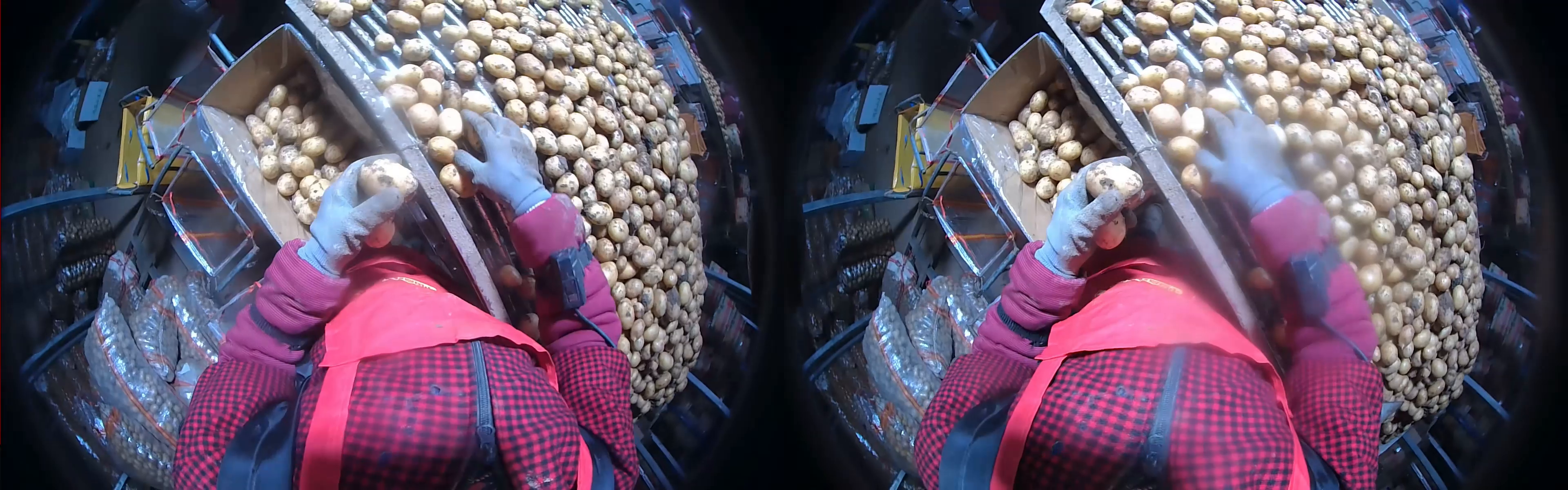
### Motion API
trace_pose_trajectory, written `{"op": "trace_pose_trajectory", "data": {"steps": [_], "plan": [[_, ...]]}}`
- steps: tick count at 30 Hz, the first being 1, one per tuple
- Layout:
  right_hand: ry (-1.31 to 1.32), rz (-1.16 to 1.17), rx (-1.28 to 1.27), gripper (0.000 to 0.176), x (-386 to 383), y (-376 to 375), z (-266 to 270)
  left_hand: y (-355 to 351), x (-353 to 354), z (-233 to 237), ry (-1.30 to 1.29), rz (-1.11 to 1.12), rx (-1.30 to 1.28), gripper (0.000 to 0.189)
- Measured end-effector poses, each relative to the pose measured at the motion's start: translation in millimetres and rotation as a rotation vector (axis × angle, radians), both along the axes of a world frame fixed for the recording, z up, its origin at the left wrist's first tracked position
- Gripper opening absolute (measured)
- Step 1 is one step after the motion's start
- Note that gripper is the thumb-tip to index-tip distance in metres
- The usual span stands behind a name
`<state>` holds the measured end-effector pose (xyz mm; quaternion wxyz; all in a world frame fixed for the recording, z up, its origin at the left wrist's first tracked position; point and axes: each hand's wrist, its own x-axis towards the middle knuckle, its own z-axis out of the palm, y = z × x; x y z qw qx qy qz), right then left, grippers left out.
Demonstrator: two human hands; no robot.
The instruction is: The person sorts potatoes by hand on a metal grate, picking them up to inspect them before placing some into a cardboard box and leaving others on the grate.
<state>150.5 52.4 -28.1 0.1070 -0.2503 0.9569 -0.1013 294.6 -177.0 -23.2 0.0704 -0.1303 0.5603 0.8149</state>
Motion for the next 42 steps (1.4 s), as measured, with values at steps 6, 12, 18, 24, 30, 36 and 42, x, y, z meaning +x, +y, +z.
{"op": "trace_pose_trajectory", "data": {"steps": [6,12,18,24,30,36,42], "plan": [[-0.042,-0.078,0.053,0.069,-8.0,-4.6,-2.7,-8.2,-4.3,0.9,-0.029,-0.024,-0.049,0.056],[0.038,-0.113,-0.088,0.061,-3.3,3.7,-21.1,-11.7,-10.4,-5.0,0.012,-0.052,-0.126,0.052],[0.021,-0.164,-0.173,0.058,2.1,4.9,-16.0,-15.6,-15.7,-12.5,-0.037,-0.01,-0.069,0.046],[0.048,-0.139,-0.193,0.061,1.3,4.7,-19.6,-46.7,-23.8,-50.1,0.052,0.28,-0.364,0.055],[0.038,-0.186,-0.298,0.061,-0.4,9.6,-26.5,-46.2,-19.4,-24.7,0.025,0.099,0.1,0.067],[0.059,-0.202,-0.264,0.062,4.6,9.6,-25.6,-30.6,-17.9,-12.1,-0.033,0.003,0.125,0.058],[0.065,-0.255,-0.243,0.061,12.7,10.7,-23.6,-31.0,-20.5,-25.2,-0.072,-0.078,0.053,0.045]]}}
